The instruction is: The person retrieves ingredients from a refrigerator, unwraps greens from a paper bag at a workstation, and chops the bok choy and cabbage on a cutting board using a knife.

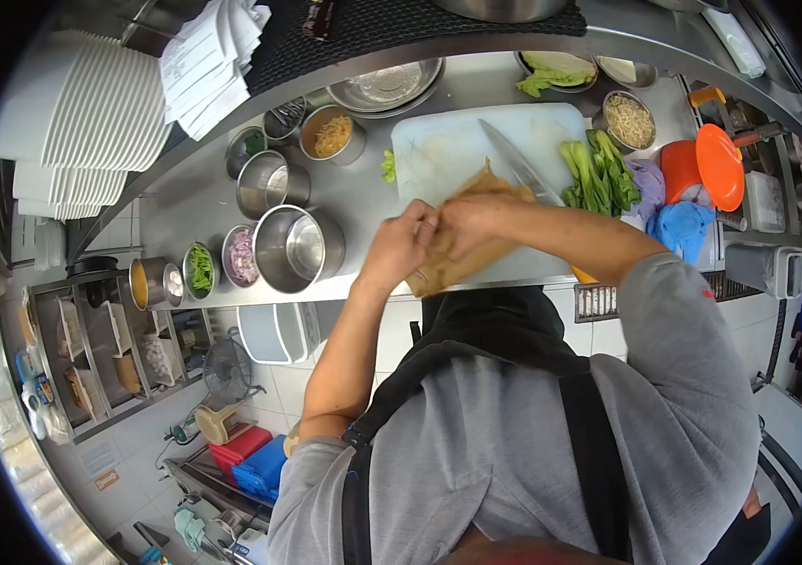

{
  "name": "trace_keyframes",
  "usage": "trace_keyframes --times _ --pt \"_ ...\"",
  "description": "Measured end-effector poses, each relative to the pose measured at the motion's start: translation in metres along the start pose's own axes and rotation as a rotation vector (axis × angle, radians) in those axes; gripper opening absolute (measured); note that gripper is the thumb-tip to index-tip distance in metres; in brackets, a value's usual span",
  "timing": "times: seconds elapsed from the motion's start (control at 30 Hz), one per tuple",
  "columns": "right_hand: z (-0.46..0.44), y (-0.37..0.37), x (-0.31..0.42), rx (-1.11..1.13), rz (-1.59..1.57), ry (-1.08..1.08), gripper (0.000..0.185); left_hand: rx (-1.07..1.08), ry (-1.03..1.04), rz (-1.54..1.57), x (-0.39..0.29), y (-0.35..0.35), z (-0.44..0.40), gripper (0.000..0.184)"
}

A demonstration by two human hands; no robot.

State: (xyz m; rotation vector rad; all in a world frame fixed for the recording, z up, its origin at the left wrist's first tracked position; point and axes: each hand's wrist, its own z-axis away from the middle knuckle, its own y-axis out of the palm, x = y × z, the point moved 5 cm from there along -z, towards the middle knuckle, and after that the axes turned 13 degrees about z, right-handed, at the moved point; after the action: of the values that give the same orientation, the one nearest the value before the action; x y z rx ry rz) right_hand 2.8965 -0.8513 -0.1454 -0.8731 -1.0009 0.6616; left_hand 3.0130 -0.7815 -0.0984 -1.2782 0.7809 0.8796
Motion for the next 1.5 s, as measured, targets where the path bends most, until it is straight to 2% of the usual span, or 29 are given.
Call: trace_keyframes --times 0.03,0.07,0.13,0.17,0.23,0.27,0.33,0.4,0.47,0.53,0.6,0.63,0.67,0.7,0.73,0.77,0.8,0.87,0.9,0.97,1.0,1.07,1.2,1.27,1.33,1.4,1.43,1.47,1.5 --pt "0.0 0.008 0.002 0.104 0.004 -0.092 0.045 0.059 -0.012 0.024 0.01 0.006 0.001 0.019" --pt "-0.002 0.006 0.003 0.102 0.006 -0.096 0.045 0.055 -0.011 0.021 0.021 0.01 0.003 0.019" --pt "-0.005 -0.001 -0.012 0.131 0.17 0.053 0.049 0.189 -0.08 0.005 0.041 0.025 0.001 0.029" --pt "-0.007 -0.006 -0.02 0.136 0.169 0.061 0.049 0.147 -0.146 0.082 0.046 0.024 -0.002 0.039" --pt "-0.003 -0.025 -0.031 -0.172 0.193 0.074 0.044 0.155 -0.119 0.018 0.042 0.024 -0.002 0.04" --pt "0.008 -0.028 -0.034 -0.174 0.191 0.099 0.044 0.138 -0.071 -0.05 0.038 0.022 -0.008 0.041" --pt "0.061 -0.056 -0.025 -0.962 0.06 0.122 0.034 0.177 -0.046 -0.066 0.042 0.026 -0.01 0.041" --pt "0.122 -0.035 -0.012 -1.035 -0.148 0.527 0.034 0.16 -0.103 -0.089 0.048 0.025 -0.016 0.04" --pt "0.147 0.083 -0.041 -0.734 -0.899 1.0 0.04 0.164 -0.098 -0.111 0.059 0.026 -0.025 0.04" --pt "0.133 0.153 -0.023 -0.653 -1.41 0.928 0.045 0.185 -0.083 -0.136 0.071 0.03 -0.034 0.04" --pt "0.105 0.14 -0.015 -0.814 -1.446 0.875 0.056 0.147 -0.098 -0.066 0.084 0.028 -0.041 0.046" --pt "0.093 0.129 -0.02 -0.842 -1.359 0.852 0.059 0.214 -0.077 -0.01 0.089 0.029 -0.045 0.053" --pt "0.084 0.119 -0.026 -0.867 -1.275 0.827 0.063 0.234 -0.06 -0.018 0.086 0.028 -0.051 0.053" --pt "0.081 0.106 -0.022 -0.891 -1.284 0.838 0.063 0.286 -0.202 0.201 0.089 0.029 -0.052 0.056" --pt "0.085 0.078 -0.013 -0.95 -1.116 0.808 0.061 0.33 -0.351 0.42 0.09 0.032 -0.05 0.058" --pt "0.09 0.057 -0.01 -1.003 -0.94 0.771 0.06 0.325 -0.489 0.477 0.08 0.031 -0.045 0.06" --pt "0.096 0.052 -0.017 -1.016 -0.939 0.772 0.06 0.331 -0.48 0.469 0.074 0.032 -0.042 0.06" --pt "0.117 0.036 -0.022 -1.172 -0.519 0.787 0.06 0.412 -0.401 0.827 0.055 0.041 -0.034 0.061" --pt "0.123 0.032 -0.022 -1.181 -0.516 0.782 0.06 0.412 -0.392 0.822 0.039 0.049 -0.03 0.061" --pt "0.13 0.044 -0.031 -1.352 -1.522 0.623 0.072 0.375 -0.4 0.932 0.009 0.077 -0.021 0.06" --pt "0.136 0.043 -0.028 -1.349 -1.522 0.622 0.072 0.371 -0.4 0.934 0.003 0.087 -0.018 0.06" --pt "0.163 0.033 -0.027 -1.49 -1.385 0.613 0.086 0.431 -0.37 0.81 -0.014 0.114 -0.022 0.057" --pt "0.256 0.005 0.008 -1.563 -1.481 0.642 0.083 0.587 -0.259 0.894 -0.072 0.16 -0.002 0.062" --pt "0.309 0.025 0.025 -1.509 -1.973 0.446 0.078 0.69 -0.221 0.946 -0.101 0.207 0.019 0.062" --pt "0.364 0.064 0.021 -1.496 -1.942 0.409 0.075 0.792 -0.174 1.004 -0.132 0.259 0.025 0.062" --pt "0.418 0.09 0.016 -1.481 -1.925 0.391 0.072 0.982 -0.178 0.643 -0.14 0.326 0.035 0.064" --pt "0.449 0.096 0.01 -1.529 -1.834 0.47 0.07 0.982 0.01 0.529 -0.138 0.363 0.033 0.063" --pt "0.481 0.102 0.003 -1.573 -1.739 0.548 0.069 1.01 0.033 0.524 -0.16 0.387 0.035 0.063" --pt "0.509 0.112 -0.001 -1.614 -1.791 0.507 0.067 1.064 0.031 0.435 -0.18 0.408 0.039 0.062"
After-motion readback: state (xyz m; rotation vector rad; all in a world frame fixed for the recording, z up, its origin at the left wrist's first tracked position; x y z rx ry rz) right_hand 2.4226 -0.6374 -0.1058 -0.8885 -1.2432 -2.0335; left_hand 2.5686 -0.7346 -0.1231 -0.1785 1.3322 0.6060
